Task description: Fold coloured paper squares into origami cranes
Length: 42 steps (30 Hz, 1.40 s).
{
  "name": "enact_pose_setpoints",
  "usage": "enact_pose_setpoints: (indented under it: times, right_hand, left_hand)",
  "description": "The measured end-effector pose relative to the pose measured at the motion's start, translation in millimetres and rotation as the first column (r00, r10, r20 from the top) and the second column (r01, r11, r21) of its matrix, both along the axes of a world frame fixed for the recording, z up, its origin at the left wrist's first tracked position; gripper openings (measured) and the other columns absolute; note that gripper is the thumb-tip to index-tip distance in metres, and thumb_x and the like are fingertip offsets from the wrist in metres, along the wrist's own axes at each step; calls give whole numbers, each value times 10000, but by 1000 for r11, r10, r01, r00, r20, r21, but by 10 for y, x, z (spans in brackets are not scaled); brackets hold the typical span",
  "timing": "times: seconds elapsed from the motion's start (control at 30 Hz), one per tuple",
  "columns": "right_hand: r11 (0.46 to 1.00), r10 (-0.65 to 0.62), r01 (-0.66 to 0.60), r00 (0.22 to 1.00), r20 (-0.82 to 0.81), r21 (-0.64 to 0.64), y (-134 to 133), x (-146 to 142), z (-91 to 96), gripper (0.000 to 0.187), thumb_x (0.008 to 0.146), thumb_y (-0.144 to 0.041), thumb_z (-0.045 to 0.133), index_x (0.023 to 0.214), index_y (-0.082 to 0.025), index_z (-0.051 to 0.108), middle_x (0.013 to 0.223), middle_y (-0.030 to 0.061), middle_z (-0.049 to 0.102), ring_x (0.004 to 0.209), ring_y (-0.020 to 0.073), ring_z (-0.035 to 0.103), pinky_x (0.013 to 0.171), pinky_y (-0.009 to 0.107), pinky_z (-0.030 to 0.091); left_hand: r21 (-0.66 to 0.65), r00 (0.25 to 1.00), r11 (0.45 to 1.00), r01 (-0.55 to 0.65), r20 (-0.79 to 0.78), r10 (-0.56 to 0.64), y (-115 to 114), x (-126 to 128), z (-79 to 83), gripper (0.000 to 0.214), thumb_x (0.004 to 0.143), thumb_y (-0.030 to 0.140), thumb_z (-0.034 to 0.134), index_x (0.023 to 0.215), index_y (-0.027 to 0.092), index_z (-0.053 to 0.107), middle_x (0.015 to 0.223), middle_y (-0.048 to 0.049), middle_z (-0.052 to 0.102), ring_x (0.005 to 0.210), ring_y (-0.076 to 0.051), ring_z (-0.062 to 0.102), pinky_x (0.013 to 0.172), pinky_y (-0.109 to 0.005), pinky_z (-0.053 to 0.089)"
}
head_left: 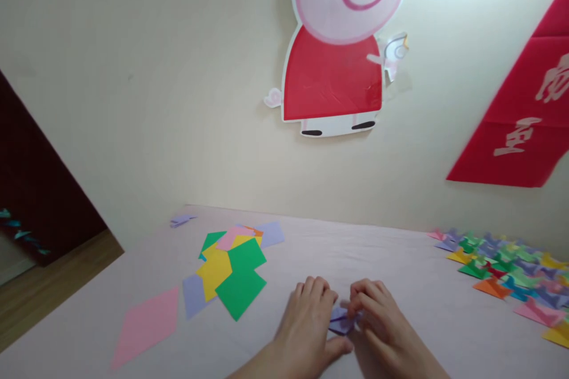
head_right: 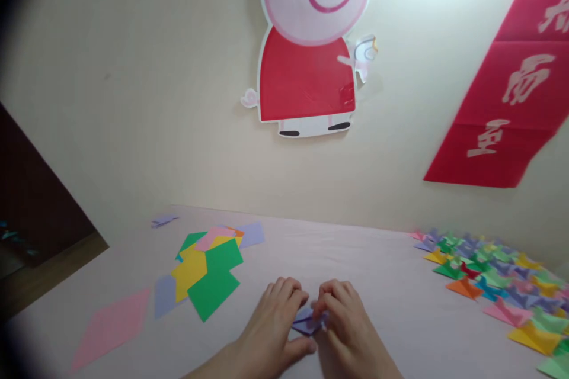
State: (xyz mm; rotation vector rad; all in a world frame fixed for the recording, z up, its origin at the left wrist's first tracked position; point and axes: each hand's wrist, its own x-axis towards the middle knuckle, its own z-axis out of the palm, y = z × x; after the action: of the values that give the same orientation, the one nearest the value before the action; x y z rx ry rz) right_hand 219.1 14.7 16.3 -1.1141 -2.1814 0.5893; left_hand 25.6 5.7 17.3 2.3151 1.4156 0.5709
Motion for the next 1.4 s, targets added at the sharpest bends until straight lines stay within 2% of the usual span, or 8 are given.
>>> enact_pose_setpoints:
  times: [0.17, 0.43, 0.57, 0.73, 0.87, 0.97, 1.17, 1.4]
  right_hand:
    - [992, -7, 11, 1000, 29, -129, -39, -74, -29, 216, 773, -68, 469, 811, -237, 598, 988, 54, 595, 1011, 241, 521, 915, 424, 447]
    - [977, 40, -37, 999, 7, -211, -30, -24, -60, 168, 826, -84, 494, 838, -240, 557, 991, 38, 599, 1021, 230, 502, 917, 407, 415]
    - [980, 39, -40, 999, -6, -197, -25, -31, -40, 132, 844, -108, 528, 847, -237, 557, 976, 35, 609, 995, 224, 514, 903, 396, 413]
    - [984, 24, -29, 999, -30, -175, -10, -47, -30, 107, 874, -147, 539, 810, -232, 553, 897, 21, 618, 925, 211, 528, 853, 372, 422]
    - [981, -40, 29, 998, -54, -191, -11, -43, -55, 108, 882, -170, 530, 795, -228, 556, 841, 20, 615, 865, 206, 537, 807, 357, 439]
    - [978, -76, 63, 995, -60, -201, -7, -33, -91, 77, 887, -176, 535, 854, -228, 583, 847, 23, 610, 852, 201, 541, 785, 343, 449]
    - [991, -5, 5, 1000, -7, -131, 18, -34, -92, 124, 922, -205, 548, 813, -222, 607, 817, 22, 612, 859, 204, 523, 788, 343, 425]
    - [998, -7, 6, 1000, -22, -65, -24, -56, -37, 188, 945, -237, 504, 780, -221, 592, 770, 30, 605, 816, 205, 520, 747, 341, 425]
  left_hand:
    - [-29, 999, 999, 42, 22, -41, 15, -16, -13, 371, 751, 340, 807, 1014, 220, 575, 1121, -22, 557, 1047, -240, 470, 899, -376, 369]
    - [11, 994, 996, 89, 66, -89, 68, -15, -80, 270, 800, 281, 770, 953, 216, 557, 1037, 2, 593, 977, -214, 495, 834, -344, 359]
    - [34, 988, 994, 102, 114, -106, 63, -31, -62, 211, 832, 275, 742, 919, 211, 561, 995, 8, 608, 950, -200, 517, 818, -335, 355]
    - [50, 984, 993, 109, 138, -115, 55, -31, -50, 154, 846, 185, 714, 921, 214, 583, 935, 14, 630, 914, -187, 538, 831, -330, 354]
    - [56, 985, 995, 86, 143, -94, 53, -29, -82, 143, 864, 146, 670, 959, 218, 589, 914, 14, 639, 891, -183, 543, 824, -333, 357]
    - [62, 991, 996, 63, 115, -70, 58, -25, -102, 106, 864, 154, 671, 904, 213, 592, 897, 16, 639, 882, -186, 538, 806, -335, 352]
    - [81, 993, 995, 54, 98, -62, 67, -11, -104, 112, 860, 162, 681, 820, 204, 585, 852, 21, 638, 854, -179, 535, 793, -332, 344]
    - [109, 986, 991, 84, 135, -98, 56, -4, -49, 112, 886, 177, 662, 808, 207, 586, 839, 25, 638, 839, -167, 536, 805, -335, 339]
